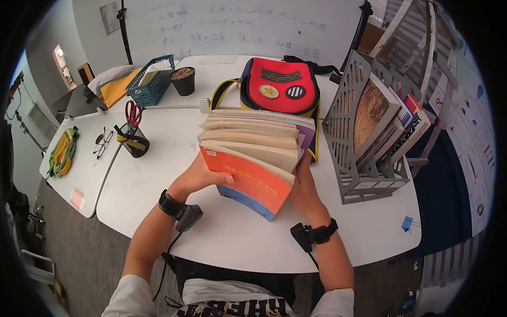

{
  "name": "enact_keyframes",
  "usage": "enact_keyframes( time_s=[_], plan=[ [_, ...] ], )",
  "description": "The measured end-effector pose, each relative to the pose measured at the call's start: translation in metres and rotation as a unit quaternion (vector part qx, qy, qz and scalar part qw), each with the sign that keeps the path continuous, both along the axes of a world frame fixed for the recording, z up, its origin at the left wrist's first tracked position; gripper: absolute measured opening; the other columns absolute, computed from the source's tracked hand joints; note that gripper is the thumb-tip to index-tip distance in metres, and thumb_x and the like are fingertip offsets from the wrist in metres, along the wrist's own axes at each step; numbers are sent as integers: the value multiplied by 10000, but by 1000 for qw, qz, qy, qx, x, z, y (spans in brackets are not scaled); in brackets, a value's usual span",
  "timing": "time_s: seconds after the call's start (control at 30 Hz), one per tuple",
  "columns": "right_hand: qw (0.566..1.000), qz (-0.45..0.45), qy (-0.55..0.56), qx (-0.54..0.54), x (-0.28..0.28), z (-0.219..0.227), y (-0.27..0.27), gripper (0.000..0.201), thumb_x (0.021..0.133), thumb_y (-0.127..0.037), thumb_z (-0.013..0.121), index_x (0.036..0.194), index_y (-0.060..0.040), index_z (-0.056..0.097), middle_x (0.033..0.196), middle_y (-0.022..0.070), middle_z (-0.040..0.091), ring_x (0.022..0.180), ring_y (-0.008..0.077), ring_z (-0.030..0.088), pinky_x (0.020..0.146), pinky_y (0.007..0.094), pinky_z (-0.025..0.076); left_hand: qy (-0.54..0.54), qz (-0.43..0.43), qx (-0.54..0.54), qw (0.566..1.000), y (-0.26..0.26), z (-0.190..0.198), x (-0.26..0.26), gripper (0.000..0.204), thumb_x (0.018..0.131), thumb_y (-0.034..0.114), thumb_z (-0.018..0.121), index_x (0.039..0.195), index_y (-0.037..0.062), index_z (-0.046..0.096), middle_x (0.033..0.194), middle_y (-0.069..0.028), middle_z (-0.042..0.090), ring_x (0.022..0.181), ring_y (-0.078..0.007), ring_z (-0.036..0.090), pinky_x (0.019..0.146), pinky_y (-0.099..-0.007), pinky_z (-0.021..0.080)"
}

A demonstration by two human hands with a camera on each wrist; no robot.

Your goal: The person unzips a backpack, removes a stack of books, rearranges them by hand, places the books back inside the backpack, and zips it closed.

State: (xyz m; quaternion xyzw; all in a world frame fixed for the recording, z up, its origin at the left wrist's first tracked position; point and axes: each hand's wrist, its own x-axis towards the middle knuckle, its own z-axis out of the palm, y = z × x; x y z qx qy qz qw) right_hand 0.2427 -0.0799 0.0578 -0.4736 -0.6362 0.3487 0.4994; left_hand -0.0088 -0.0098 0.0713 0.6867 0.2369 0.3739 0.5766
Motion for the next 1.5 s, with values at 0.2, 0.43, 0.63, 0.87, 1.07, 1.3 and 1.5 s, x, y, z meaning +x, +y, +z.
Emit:
enact_keyframes(
  time_s=[0.2, 0.43, 0.63, 0.87, 1.07, 1.3, 1.5],
  plan=[
    [998, 5, 31, -60, 16, -6, 6, 569, 1028, -329, 285, 1483, -14, 151, 1468, 119, 342, 1324, 213, 364, 1106, 330, 253, -4, 24, 70, 997, -6, 9, 2, 1040, 644, 192, 866, 1425, 16, 203, 1362, -147, 429, 1297, -247, 406, 1081, -380, 349],
    [950, 165, 212, -157, 29, 5, 9, 865, 913, -671, 376, 1482, -42, 208, 1449, 104, 374, 1310, 220, 393, 1094, 408, 286, -46, 156, 33, 986, -11, -4, 10, 818, 727, 161, 796, 1378, 6, 327, 1293, -146, 514, 1212, -218, 507, 1033, -385, 411],
    [909, 283, 295, -86, -3, 24, -12, 1213, 659, -714, 697, 1504, -94, 85, 1486, 153, 279, 1349, 312, 344, 1075, 481, 318, -365, 37, -358, 858, -17, 2, 11, 561, 932, 335, 549, 1356, 10, 376, 1270, -179, 549, 1100, -277, 599, 959, -417, 485],
    [958, 125, 257, 3, -53, -11, -13, 1152, 733, -119, 816, 1463, -140, -74, 1426, 165, 257, 1353, 285, 310, 1045, 446, 395, -337, 133, -343, 867, -24, -27, 39, 571, 925, 344, 568, 1360, 26, 378, 1288, -157, 544, 1154, -268, 564, 992, -412, 455],
    [961, -15, 275, 20, -27, 13, -14, 842, 777, -21, 698, 1419, -89, 157, 1333, 115, 391, 1249, 219, 428, 1040, 400, 402, -184, 74, -283, 938, -20, -1, 52, 799, 902, 655, 429, 1459, 105, 273, 1369, -155, 491, 1230, -288, 502, 1044, -482, 372],
    [863, -38, 502, 40, 19, 37, -15, 498, 881, -178, 577, 1340, -50, 433, 1287, 63, 544, 1189, 225, 526, 1026, 393, 401, 361, 214, 471, 776, 80, 10, 36, 588, 897, 441, 591, 1342, 88, 439, 1304, -174, 499, 1199, -334, 498, 959, -483, 427],
    [846, -58, 526, 62, 21, 38, -18, 486, 890, -212, 564, 1334, -52, 449, 1297, 69, 547, 1186, 237, 531, 1019, 397, 409, 386, 269, 579, 666, 135, 9, 88, 528, 833, 201, 669, 1316, 125, 469, 1431, -168, 363, 1288, -376, 393, 953, -537, 416]
  ],
)
